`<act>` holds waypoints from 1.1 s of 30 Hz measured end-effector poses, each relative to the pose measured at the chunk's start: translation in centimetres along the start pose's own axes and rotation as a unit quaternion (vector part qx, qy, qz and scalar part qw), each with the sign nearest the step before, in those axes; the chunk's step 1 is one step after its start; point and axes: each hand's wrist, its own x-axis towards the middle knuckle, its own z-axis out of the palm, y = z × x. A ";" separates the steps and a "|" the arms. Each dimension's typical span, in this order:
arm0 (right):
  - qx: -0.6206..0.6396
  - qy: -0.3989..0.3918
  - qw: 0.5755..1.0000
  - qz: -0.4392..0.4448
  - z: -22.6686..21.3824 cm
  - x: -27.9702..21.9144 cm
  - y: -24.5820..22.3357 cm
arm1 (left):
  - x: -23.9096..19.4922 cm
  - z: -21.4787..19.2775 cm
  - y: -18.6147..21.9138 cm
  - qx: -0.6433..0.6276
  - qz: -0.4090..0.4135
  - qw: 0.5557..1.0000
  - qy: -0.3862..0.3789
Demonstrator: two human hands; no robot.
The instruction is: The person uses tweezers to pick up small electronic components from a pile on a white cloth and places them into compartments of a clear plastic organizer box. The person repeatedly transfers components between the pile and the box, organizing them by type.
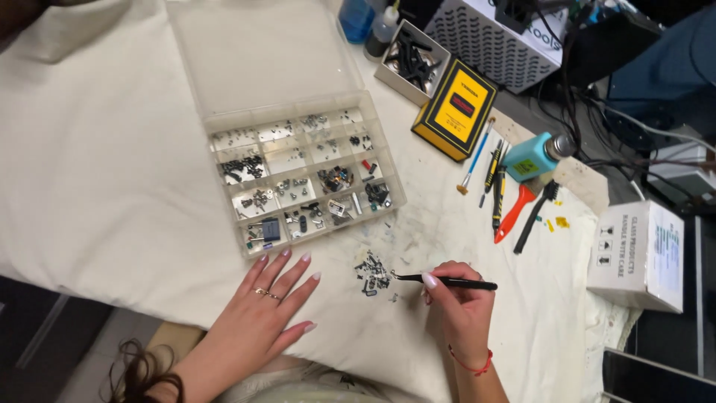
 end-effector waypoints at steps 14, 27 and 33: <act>-0.034 -0.100 0.991 -0.086 10.0 9.0 -4.1 | -0.1 0.6 -0.2 -0.057 -0.008 0.998 0.009; -0.206 -0.329 0.877 -0.283 18.0 12.4 -3.8 | -0.3 0.7 -0.5 -0.078 -0.016 0.997 -0.010; -0.260 -0.361 0.855 -0.268 19.1 12.7 -2.6 | -0.1 0.7 -0.5 -0.093 -0.020 0.995 -0.014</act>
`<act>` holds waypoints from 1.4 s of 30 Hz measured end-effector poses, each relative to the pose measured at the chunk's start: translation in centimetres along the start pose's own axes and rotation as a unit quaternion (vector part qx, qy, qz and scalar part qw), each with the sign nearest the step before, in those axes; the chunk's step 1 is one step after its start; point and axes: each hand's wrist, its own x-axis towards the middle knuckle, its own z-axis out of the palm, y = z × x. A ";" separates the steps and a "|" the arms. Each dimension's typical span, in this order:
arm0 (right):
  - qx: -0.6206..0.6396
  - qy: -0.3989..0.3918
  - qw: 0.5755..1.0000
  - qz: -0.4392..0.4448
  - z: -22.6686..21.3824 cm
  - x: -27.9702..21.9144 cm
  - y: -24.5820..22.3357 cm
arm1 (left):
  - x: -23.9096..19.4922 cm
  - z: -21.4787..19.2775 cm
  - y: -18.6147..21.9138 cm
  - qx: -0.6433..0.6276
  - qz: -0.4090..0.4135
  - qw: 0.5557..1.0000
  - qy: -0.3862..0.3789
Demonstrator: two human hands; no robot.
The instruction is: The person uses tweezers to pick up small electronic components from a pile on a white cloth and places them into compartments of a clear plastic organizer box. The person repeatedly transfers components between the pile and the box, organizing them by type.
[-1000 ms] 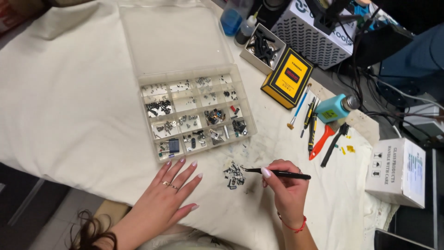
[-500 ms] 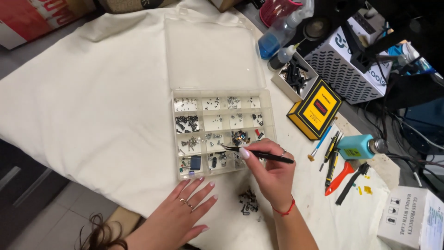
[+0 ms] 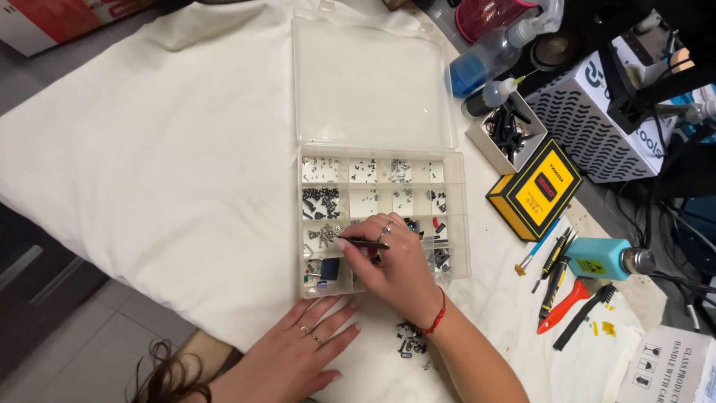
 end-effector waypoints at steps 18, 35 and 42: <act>0.092 0.252 0.948 0.170 -4.4 -12.5 0.0 | -0.1 0.3 0.0 0.070 0.003 0.997 -0.028; 0.280 0.374 0.820 0.332 -0.9 -26.2 2.5 | 0.3 -1.1 1.0 0.117 0.025 0.992 0.026; 0.267 0.358 0.831 0.331 -0.7 -26.9 2.6 | 0.3 -0.9 1.0 0.127 0.026 0.991 0.024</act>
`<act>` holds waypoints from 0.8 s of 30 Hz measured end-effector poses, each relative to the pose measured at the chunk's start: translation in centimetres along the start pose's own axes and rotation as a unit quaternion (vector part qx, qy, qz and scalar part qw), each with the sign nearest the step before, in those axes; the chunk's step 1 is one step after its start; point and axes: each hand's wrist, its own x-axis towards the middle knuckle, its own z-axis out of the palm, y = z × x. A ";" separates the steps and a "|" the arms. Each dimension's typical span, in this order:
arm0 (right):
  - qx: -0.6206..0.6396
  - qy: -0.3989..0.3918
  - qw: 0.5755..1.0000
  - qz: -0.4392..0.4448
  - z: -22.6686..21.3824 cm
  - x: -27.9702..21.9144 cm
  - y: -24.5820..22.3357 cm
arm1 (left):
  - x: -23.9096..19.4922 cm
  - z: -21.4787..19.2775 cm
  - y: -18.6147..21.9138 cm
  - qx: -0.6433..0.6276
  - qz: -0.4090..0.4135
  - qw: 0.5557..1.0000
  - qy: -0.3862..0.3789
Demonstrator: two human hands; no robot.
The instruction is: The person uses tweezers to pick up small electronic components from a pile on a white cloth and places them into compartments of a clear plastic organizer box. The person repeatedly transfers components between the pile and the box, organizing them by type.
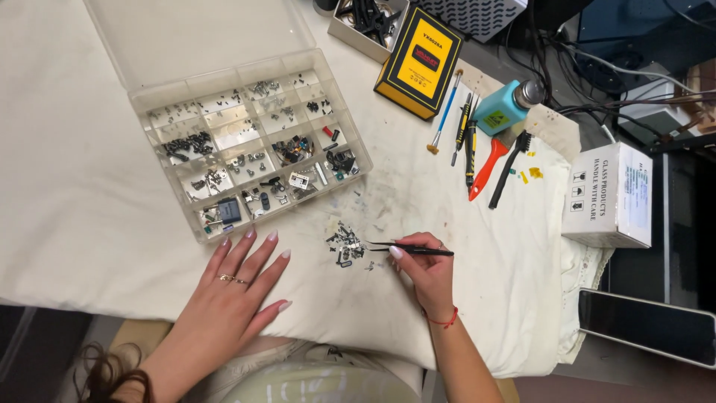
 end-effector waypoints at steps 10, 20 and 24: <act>-0.050 -0.071 0.996 -0.026 -2.7 -0.5 1.4 | -0.1 -0.1 0.1 0.001 0.001 1.000 -0.001; -0.025 -0.057 0.998 0.001 -4.0 -2.0 1.9 | 0.0 0.1 0.1 0.003 -0.004 1.000 0.002; -0.037 -0.067 0.997 -0.014 -3.7 -1.9 1.6 | 0.0 -0.1 0.1 0.003 -0.004 1.000 0.000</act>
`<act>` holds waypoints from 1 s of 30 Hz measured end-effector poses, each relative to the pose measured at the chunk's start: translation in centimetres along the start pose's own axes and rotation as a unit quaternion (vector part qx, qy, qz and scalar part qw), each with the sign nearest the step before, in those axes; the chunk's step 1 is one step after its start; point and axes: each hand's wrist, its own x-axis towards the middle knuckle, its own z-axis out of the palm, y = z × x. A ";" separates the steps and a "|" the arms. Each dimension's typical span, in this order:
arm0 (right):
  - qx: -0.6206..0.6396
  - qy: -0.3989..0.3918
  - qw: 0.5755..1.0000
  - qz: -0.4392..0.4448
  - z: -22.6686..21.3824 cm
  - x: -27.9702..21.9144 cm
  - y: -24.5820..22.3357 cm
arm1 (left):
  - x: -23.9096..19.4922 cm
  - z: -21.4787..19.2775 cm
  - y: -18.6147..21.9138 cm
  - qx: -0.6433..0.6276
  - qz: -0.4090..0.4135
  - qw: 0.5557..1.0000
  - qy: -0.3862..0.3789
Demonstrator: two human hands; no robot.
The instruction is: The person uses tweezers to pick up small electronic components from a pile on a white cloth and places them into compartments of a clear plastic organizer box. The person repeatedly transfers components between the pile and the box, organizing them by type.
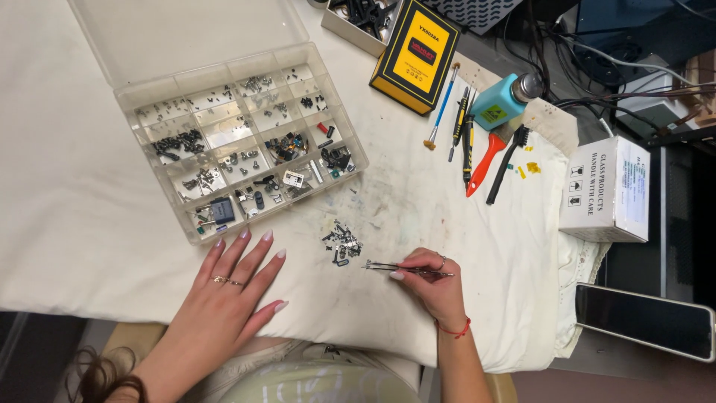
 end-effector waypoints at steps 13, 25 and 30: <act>-0.069 -0.039 0.993 -0.090 0.6 0.1 -1.1 | 0.0 -0.1 0.1 0.009 0.002 1.000 0.007; -0.240 -0.049 0.921 -0.303 3.8 -0.8 -6.1 | 0.0 -0.1 0.1 0.005 0.001 1.000 0.006; -0.346 -0.062 0.871 -0.344 4.9 -1.4 -7.0 | 0.0 -0.1 0.0 0.003 0.002 1.000 0.001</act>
